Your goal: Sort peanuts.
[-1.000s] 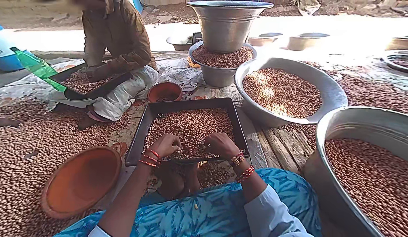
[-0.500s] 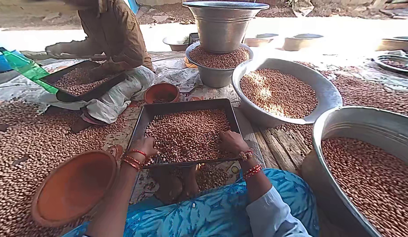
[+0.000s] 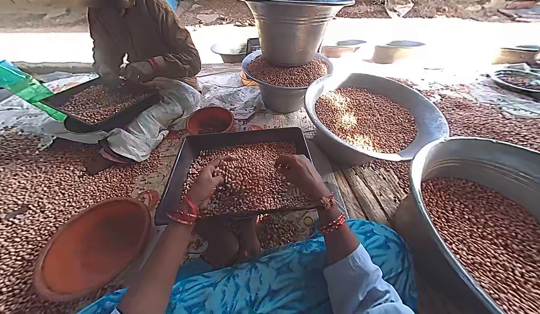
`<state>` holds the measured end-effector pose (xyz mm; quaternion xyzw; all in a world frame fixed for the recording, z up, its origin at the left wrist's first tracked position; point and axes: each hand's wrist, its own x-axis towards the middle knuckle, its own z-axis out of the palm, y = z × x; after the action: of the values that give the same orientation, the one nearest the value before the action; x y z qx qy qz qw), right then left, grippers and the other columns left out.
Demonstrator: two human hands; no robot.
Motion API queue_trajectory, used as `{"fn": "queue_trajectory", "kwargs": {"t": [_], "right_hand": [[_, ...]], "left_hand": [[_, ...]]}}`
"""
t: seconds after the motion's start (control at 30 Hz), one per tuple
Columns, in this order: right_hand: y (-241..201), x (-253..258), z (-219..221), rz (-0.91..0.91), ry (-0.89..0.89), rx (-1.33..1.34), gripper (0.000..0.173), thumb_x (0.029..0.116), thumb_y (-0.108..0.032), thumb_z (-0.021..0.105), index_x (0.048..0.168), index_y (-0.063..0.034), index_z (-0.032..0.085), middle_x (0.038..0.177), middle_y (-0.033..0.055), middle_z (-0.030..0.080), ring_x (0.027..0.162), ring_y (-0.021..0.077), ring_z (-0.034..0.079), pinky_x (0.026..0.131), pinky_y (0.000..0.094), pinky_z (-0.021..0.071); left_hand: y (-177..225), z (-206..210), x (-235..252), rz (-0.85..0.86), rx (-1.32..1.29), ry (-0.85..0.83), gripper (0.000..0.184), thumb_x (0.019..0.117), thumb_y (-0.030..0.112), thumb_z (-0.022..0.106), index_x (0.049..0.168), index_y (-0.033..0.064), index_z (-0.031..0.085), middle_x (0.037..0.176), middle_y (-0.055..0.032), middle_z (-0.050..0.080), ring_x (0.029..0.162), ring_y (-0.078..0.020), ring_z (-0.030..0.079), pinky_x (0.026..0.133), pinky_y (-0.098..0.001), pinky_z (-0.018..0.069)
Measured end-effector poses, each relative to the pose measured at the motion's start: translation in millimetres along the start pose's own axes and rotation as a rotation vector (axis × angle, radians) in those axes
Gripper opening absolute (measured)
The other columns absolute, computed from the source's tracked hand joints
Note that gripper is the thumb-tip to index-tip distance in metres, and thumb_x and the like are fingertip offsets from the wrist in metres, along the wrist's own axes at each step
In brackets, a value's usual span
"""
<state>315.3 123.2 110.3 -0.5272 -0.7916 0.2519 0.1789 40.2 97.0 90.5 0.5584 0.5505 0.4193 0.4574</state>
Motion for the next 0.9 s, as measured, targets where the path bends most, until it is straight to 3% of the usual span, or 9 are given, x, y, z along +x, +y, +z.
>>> {"fn": "queue_trajectory", "kwargs": {"t": [0.07, 0.13, 0.23, 0.3, 0.37, 0.53, 0.7, 0.8, 0.9], "right_hand": [[10, -7, -20, 0.206, -0.05, -0.287, 0.023, 0.1001, -0.018, 0.06, 0.111, -0.0046, 0.074, 0.109, 0.0194, 0.073, 0.107, 0.0382, 0.068, 0.091, 0.0579, 0.049], [21, -9, -21, 0.275, -0.1, -0.426, 0.022, 0.0985, -0.017, 0.061, 0.111, -0.0044, 0.075, 0.112, 0.021, 0.072, 0.111, 0.0407, 0.067, 0.092, 0.0598, 0.048], [29, -3, -9, 0.265, -0.147, -0.513, 0.021, 0.0953, -0.016, 0.066, 0.11, -0.0048, 0.075, 0.113, 0.0204, 0.072, 0.111, 0.0401, 0.066, 0.095, 0.0591, 0.0475], [28, 0, -2, 0.269, -0.164, -0.536, 0.02, 0.0947, -0.014, 0.065, 0.108, -0.0021, 0.073, 0.113, 0.0214, 0.071, 0.113, 0.0402, 0.065, 0.098, 0.0581, 0.0457], [25, 2, 2, 0.273, -0.17, -0.551, 0.019, 0.0963, -0.011, 0.061, 0.107, 0.0013, 0.071, 0.113, 0.0225, 0.07, 0.115, 0.0404, 0.064, 0.099, 0.057, 0.0449], [21, -1, 3, 0.281, -0.164, -0.567, 0.021, 0.0992, -0.011, 0.056, 0.106, 0.0028, 0.071, 0.113, 0.0237, 0.07, 0.114, 0.0407, 0.064, 0.098, 0.057, 0.0453], [24, 0, -13, 0.196, -0.079, -0.307, 0.027, 0.0962, -0.029, 0.066, 0.114, -0.0102, 0.074, 0.11, 0.0148, 0.074, 0.108, 0.0352, 0.069, 0.091, 0.0592, 0.0478], [25, 5, -5, 0.108, 0.131, 0.037, 0.022, 0.095, -0.019, 0.067, 0.11, -0.0046, 0.071, 0.1, 0.0123, 0.074, 0.093, 0.0279, 0.07, 0.085, 0.0515, 0.0527], [12, 6, 3, 0.05, 0.05, 0.126, 0.023, 0.0984, -0.009, 0.057, 0.117, -0.0018, 0.069, 0.1, 0.0126, 0.072, 0.087, 0.0212, 0.067, 0.083, 0.0411, 0.0523]], "left_hand": [[2, -15, 4, 0.103, 0.173, -0.034, 0.055, 0.0885, -0.016, 0.045, 0.141, -0.0004, 0.051, 0.139, -0.0142, 0.059, 0.118, -0.0131, 0.061, 0.095, -0.0288, 0.0516], [8, -23, 4, 0.143, 0.344, 0.014, 0.045, 0.0957, -0.01, 0.049, 0.138, 0.0042, 0.057, 0.139, -0.0121, 0.062, 0.115, -0.0173, 0.065, 0.093, -0.0344, 0.0541], [14, -26, 1, 0.16, 0.563, 0.089, 0.036, 0.0998, -0.001, 0.059, 0.134, 0.0068, 0.064, 0.138, -0.0167, 0.064, 0.116, -0.0287, 0.069, 0.1, -0.0461, 0.0548], [19, -19, -5, 0.183, 0.7, 0.081, 0.028, 0.0987, 0.004, 0.066, 0.126, 0.0044, 0.07, 0.128, -0.0192, 0.068, 0.114, -0.0328, 0.069, 0.102, -0.0504, 0.0526], [20, -9, -8, 0.186, 0.792, -0.001, 0.021, 0.0986, 0.008, 0.067, 0.118, 0.005, 0.074, 0.118, -0.0175, 0.072, 0.109, -0.0321, 0.07, 0.099, -0.0512, 0.052], [6, 25, -11, 0.177, 0.904, -0.187, 0.022, 0.0987, 0.009, 0.063, 0.115, 0.0093, 0.078, 0.116, -0.0206, 0.07, 0.11, -0.0379, 0.068, 0.097, -0.0556, 0.0515], [1, 54, -15, 0.119, 1.085, -0.269, 0.024, 0.1005, 0.02, 0.066, 0.121, 0.0131, 0.076, 0.126, -0.019, 0.066, 0.124, -0.0376, 0.06, 0.099, -0.0528, 0.0514], [-3, 50, -12, 0.115, 1.014, -0.279, 0.023, 0.0996, 0.018, 0.067, 0.118, 0.0067, 0.076, 0.123, -0.0208, 0.067, 0.123, -0.0376, 0.061, 0.102, -0.0534, 0.0494], [-4, 28, -6, 0.137, 0.689, -0.147, 0.02, 0.0984, 0.011, 0.066, 0.112, -0.0001, 0.074, 0.114, -0.0182, 0.073, 0.107, -0.0283, 0.07, 0.1, -0.0452, 0.0526]]}}
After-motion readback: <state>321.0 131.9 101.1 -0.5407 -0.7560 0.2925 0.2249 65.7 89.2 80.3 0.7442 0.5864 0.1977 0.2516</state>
